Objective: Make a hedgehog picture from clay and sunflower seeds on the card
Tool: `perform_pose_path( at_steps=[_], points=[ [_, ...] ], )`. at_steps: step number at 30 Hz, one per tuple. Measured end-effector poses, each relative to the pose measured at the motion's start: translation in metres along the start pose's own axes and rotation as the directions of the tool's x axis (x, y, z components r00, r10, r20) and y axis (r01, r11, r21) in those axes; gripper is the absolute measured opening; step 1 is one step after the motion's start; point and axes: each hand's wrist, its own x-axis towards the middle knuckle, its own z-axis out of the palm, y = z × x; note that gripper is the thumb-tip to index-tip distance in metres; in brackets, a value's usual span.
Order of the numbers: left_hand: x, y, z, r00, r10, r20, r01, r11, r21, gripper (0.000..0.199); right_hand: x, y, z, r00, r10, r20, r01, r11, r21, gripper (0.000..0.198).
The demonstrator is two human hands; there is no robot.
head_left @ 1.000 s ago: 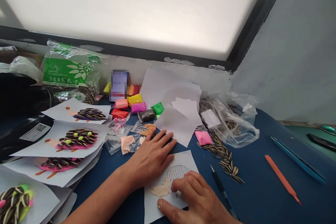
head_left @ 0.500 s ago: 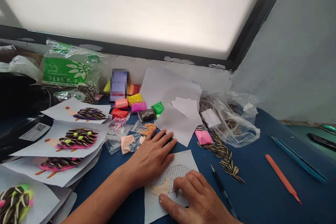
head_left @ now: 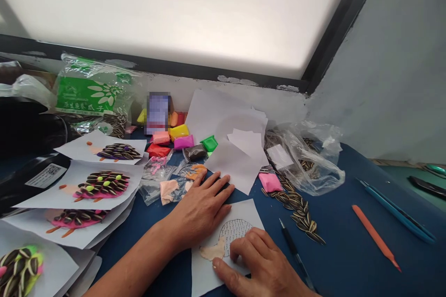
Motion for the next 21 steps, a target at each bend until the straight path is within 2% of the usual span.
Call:
perform_pose_path(
  at_steps=[6, 12, 21],
  points=[
    [0.0001, 0.0005, -0.0011, 1.000, 0.002, 0.006, -0.002, 1.000, 0.008, 0.040, -0.0003, 0.0011, -0.0047, 0.999, -0.002, -0.036, 0.001, 1.000, -0.030, 0.049],
    [-0.0002, 0.0004, -0.0011, 1.000, -0.002, 0.002, 0.002, 1.000, -0.007, 0.041, 0.0004, 0.0019, -0.0027, 0.999, 0.037, 0.018, -0.036, 0.996, -0.086, 0.051],
    [-0.0002, -0.0004, -0.0001, 0.999, -0.010, 0.031, 0.010, 1.000, -0.004, 0.042, -0.0013, 0.0014, 0.0040, 0.999, 0.030, -0.024, -0.033, 0.993, -0.114, 0.064]
  ],
)
